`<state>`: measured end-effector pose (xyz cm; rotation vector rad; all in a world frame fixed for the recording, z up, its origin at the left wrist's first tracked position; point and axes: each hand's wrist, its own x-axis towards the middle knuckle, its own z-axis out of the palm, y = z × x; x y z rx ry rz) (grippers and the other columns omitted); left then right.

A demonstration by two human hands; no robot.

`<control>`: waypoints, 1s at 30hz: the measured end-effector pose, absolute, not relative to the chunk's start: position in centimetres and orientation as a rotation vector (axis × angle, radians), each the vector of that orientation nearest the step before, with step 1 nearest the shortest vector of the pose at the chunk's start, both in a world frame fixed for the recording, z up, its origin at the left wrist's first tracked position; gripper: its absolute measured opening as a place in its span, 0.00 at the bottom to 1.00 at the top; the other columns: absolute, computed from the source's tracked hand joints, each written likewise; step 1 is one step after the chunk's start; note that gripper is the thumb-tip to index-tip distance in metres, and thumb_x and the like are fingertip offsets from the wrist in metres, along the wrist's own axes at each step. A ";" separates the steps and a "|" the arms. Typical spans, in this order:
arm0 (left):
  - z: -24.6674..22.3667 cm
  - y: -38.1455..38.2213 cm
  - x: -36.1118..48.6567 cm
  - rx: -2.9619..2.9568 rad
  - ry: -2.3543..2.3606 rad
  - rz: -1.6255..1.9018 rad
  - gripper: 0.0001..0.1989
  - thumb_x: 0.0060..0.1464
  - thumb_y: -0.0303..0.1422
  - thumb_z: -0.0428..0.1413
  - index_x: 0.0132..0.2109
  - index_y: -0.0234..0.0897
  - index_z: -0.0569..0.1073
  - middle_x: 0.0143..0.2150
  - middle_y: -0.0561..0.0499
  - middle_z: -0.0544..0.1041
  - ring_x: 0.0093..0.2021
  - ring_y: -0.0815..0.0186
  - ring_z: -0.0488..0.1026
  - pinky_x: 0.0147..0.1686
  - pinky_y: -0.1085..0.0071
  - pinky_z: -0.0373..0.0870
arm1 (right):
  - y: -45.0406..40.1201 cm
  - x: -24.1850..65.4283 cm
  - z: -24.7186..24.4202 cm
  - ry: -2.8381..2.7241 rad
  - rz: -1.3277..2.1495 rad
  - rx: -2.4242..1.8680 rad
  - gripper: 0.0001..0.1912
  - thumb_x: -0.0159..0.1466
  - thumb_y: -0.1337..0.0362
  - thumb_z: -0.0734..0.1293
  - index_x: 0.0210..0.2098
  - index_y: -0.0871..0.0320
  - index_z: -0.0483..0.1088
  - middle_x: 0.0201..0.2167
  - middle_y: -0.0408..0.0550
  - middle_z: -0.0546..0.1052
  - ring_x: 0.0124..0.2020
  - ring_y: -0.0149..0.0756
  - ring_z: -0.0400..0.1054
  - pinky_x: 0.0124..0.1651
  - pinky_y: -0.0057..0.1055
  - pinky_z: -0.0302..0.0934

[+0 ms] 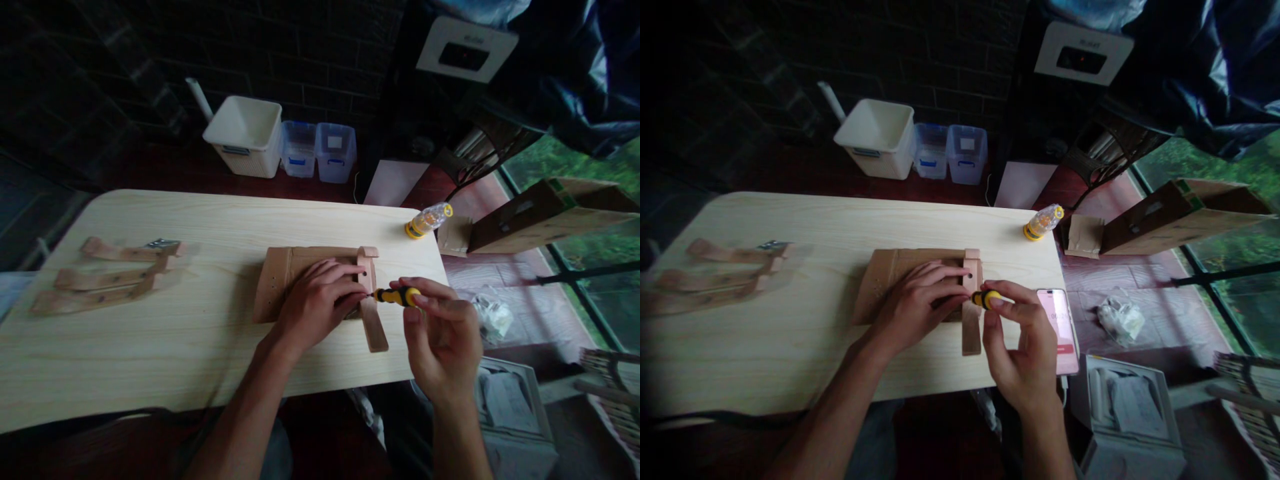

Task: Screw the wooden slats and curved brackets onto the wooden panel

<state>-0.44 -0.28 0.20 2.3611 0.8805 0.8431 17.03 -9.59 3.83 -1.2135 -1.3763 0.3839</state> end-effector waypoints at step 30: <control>0.2 -0.4 -0.4 2.356 0.887 0.841 0.06 0.64 0.33 0.58 0.45 0.45 0.80 0.56 0.52 0.78 0.55 0.59 0.73 0.59 0.51 0.68 | -9.8 17.4 3.9 -1.389 0.381 -1.231 0.10 0.67 0.70 0.68 0.46 0.51 0.68 0.51 0.51 0.75 0.51 0.43 0.75 0.52 0.50 0.73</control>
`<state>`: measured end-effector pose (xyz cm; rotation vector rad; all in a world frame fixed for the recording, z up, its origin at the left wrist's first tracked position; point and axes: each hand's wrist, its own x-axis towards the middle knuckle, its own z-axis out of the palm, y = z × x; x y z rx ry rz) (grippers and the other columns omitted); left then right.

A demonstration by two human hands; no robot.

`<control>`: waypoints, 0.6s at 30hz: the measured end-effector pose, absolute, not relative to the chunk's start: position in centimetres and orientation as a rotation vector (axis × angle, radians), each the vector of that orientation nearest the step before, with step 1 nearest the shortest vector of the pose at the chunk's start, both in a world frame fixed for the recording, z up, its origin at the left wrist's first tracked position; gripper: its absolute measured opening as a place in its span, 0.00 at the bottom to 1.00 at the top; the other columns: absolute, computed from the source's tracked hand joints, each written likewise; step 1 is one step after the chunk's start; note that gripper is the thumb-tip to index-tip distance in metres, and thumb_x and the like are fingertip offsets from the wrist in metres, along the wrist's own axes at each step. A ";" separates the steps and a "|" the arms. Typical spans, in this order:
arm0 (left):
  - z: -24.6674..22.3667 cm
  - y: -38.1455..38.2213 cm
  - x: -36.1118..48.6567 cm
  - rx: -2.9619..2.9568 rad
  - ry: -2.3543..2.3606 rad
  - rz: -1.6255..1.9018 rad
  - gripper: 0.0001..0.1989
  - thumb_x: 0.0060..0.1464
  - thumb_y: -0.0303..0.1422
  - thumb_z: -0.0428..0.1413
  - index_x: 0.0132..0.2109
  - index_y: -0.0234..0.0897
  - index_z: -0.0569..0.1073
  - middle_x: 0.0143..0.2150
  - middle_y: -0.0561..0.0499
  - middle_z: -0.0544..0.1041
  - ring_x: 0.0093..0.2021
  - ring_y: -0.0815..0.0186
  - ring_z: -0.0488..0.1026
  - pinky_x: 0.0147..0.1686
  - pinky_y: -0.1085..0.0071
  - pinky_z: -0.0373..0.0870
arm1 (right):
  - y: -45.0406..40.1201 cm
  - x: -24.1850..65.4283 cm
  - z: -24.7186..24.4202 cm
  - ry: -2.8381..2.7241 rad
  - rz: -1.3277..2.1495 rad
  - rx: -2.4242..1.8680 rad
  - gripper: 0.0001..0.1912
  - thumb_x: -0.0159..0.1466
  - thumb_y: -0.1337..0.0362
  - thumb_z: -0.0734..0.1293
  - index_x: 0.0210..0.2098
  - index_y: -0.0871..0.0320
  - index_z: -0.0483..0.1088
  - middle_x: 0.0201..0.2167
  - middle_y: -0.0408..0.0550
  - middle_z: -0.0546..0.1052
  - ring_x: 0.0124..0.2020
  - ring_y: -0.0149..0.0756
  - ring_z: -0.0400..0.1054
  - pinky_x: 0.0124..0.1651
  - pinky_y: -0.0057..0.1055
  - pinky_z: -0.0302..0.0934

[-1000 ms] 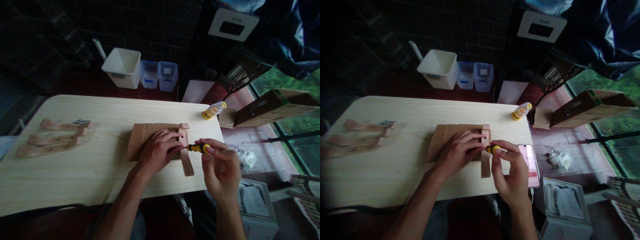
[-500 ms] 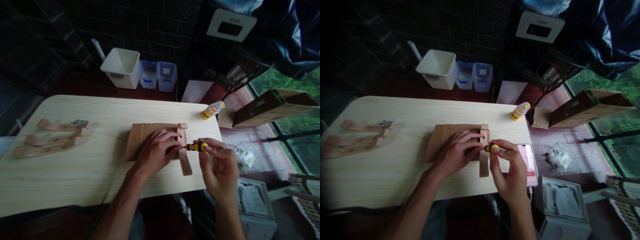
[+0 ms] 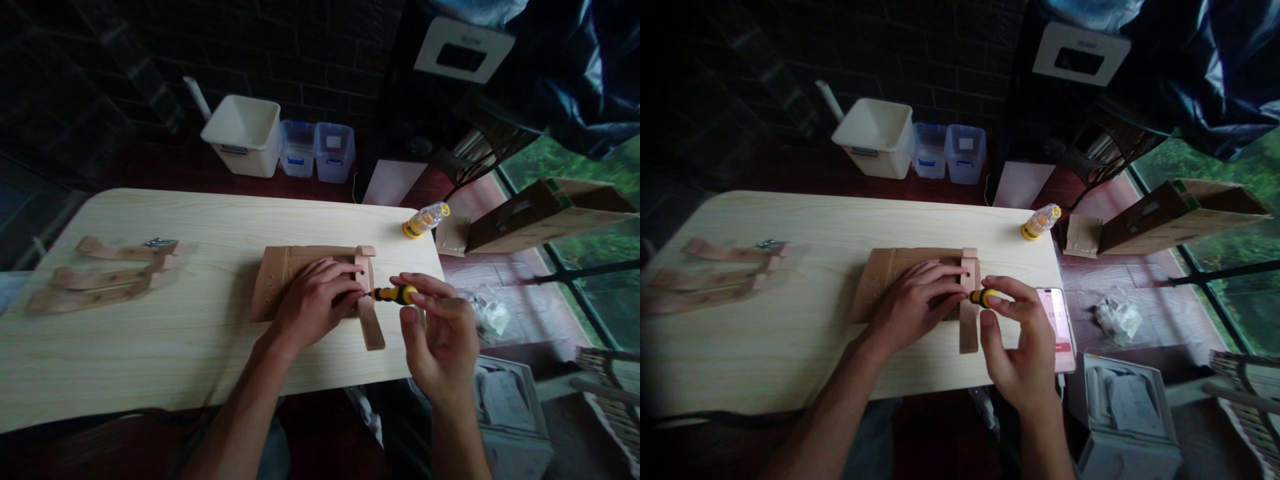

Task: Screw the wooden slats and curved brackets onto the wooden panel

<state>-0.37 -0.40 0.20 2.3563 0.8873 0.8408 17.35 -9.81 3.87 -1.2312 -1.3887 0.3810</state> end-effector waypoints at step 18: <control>0.0 -0.4 -0.3 2.361 0.887 0.850 0.05 0.63 0.33 0.59 0.43 0.45 0.80 0.57 0.53 0.78 0.55 0.59 0.74 0.59 0.51 0.68 | -9.9 17.7 3.5 -1.411 0.361 -1.244 0.12 0.67 0.71 0.68 0.48 0.50 0.69 0.51 0.51 0.75 0.52 0.43 0.75 0.51 0.48 0.74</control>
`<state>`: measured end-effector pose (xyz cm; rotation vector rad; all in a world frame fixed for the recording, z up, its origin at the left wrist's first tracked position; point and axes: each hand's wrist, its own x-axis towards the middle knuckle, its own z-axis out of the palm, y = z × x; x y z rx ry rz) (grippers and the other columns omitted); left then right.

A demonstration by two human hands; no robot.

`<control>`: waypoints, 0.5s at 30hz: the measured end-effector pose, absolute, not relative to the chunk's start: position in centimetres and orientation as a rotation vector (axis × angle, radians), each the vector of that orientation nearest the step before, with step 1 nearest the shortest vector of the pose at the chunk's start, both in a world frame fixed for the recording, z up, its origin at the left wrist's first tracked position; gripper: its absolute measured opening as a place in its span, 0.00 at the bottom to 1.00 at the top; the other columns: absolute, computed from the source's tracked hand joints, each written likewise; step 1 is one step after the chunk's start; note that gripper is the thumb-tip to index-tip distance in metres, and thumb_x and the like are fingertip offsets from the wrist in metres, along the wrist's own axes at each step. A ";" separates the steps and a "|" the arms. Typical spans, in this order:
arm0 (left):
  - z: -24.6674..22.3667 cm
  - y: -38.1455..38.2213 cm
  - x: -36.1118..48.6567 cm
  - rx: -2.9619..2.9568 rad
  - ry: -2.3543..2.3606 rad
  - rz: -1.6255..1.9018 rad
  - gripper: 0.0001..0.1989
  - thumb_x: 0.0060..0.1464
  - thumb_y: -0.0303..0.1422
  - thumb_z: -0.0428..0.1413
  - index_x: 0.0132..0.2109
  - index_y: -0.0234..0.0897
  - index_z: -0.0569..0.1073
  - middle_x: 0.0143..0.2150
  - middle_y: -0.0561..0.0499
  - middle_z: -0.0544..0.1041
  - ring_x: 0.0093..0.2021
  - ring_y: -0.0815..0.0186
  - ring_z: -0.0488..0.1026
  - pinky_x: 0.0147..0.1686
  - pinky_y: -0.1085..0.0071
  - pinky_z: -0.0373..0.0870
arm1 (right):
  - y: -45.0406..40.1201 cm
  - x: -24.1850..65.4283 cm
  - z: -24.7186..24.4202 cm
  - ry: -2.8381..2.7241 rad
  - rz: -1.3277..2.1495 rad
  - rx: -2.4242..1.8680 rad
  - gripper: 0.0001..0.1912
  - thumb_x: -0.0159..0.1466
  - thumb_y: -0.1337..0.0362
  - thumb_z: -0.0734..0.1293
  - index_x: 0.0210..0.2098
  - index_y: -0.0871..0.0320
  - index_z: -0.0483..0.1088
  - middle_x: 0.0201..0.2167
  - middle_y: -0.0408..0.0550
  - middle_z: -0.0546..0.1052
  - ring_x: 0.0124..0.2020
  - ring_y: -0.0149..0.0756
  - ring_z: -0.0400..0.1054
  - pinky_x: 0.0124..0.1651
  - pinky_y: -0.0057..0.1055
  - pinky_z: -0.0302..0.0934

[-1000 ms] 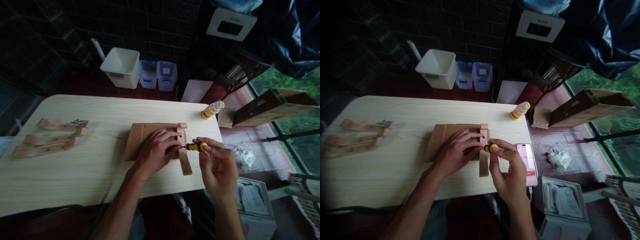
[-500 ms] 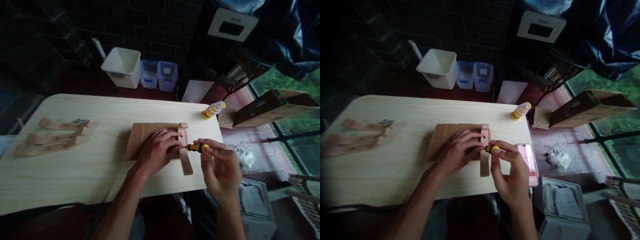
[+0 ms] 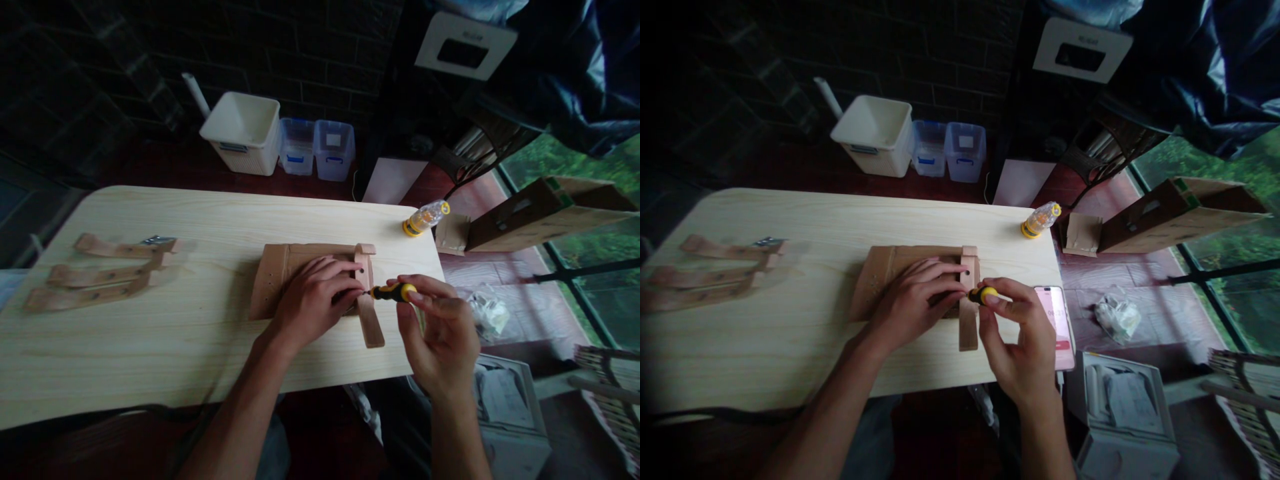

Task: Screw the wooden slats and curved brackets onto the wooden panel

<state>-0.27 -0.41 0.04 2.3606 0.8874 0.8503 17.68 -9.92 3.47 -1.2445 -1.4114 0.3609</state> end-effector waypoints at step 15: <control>0.4 -0.6 -0.2 2.340 0.887 0.835 0.07 0.62 0.29 0.58 0.44 0.45 0.80 0.57 0.52 0.78 0.55 0.58 0.74 0.60 0.49 0.68 | -9.9 17.8 3.1 -1.423 0.360 -1.226 0.16 0.66 0.73 0.68 0.49 0.49 0.67 0.50 0.50 0.74 0.50 0.42 0.75 0.50 0.48 0.74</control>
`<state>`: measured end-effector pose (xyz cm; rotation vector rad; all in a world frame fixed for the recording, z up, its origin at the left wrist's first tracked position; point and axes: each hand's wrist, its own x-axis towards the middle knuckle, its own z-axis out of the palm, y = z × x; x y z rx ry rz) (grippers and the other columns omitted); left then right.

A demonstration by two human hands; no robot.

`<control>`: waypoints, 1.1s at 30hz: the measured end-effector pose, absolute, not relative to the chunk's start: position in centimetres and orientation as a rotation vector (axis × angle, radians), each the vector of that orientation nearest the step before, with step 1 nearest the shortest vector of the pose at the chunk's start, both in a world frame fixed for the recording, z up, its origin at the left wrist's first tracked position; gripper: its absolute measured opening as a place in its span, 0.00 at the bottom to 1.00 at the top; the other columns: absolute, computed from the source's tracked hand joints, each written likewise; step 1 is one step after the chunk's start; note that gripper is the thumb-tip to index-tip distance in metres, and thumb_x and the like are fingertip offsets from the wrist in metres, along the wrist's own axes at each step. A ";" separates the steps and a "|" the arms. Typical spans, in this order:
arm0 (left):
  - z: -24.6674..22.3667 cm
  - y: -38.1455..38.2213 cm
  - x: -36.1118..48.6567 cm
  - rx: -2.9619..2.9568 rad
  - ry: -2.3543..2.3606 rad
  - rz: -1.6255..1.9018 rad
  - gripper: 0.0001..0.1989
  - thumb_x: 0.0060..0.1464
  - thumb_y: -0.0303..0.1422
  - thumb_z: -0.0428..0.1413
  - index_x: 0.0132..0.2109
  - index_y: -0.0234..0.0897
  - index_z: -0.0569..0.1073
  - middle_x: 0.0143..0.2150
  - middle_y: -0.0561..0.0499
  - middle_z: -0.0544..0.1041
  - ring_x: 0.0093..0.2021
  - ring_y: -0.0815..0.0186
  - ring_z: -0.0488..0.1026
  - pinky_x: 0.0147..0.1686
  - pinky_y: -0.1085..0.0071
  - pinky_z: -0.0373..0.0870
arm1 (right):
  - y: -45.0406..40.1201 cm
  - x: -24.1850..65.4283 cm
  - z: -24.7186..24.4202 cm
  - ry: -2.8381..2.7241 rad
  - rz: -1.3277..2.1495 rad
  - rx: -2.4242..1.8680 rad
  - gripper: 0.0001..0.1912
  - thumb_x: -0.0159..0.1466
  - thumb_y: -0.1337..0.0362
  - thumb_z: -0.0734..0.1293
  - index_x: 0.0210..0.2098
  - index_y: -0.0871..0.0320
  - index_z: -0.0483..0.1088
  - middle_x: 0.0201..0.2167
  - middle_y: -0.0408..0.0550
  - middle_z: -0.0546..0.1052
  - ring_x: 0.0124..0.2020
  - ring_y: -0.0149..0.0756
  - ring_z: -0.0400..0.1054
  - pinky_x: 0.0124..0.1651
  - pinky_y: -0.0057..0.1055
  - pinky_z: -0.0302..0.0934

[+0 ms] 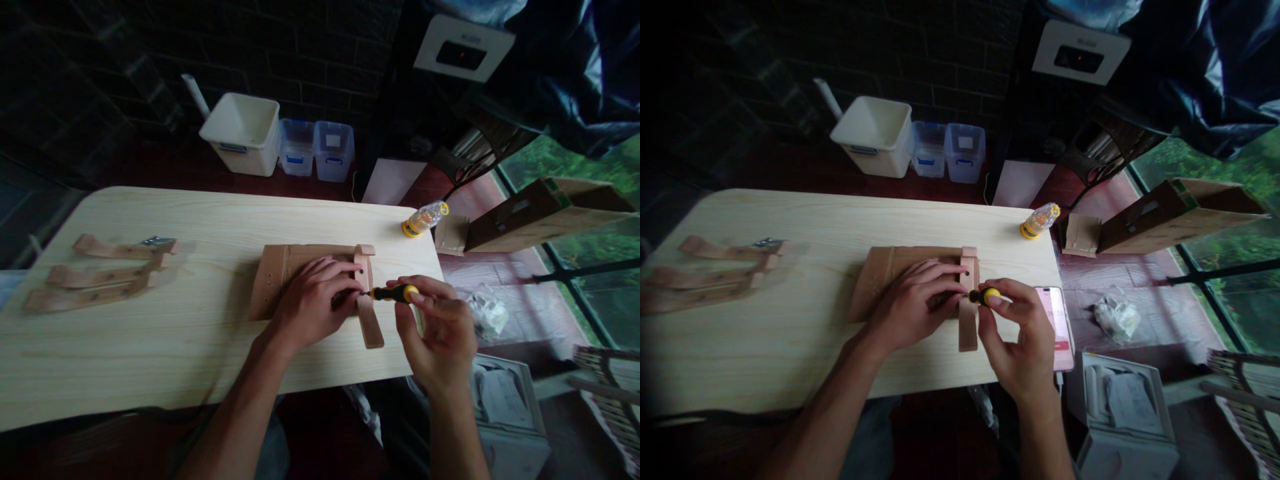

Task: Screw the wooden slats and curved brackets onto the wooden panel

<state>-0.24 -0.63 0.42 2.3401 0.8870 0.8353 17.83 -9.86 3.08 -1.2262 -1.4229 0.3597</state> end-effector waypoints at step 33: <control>0.1 -0.8 -0.2 2.371 0.904 0.845 0.08 0.58 0.29 0.60 0.44 0.46 0.78 0.55 0.53 0.79 0.54 0.59 0.75 0.63 0.49 0.66 | -8.9 17.0 3.1 -1.460 0.311 -1.229 0.20 0.64 0.73 0.69 0.51 0.48 0.67 0.49 0.49 0.72 0.48 0.42 0.75 0.49 0.46 0.73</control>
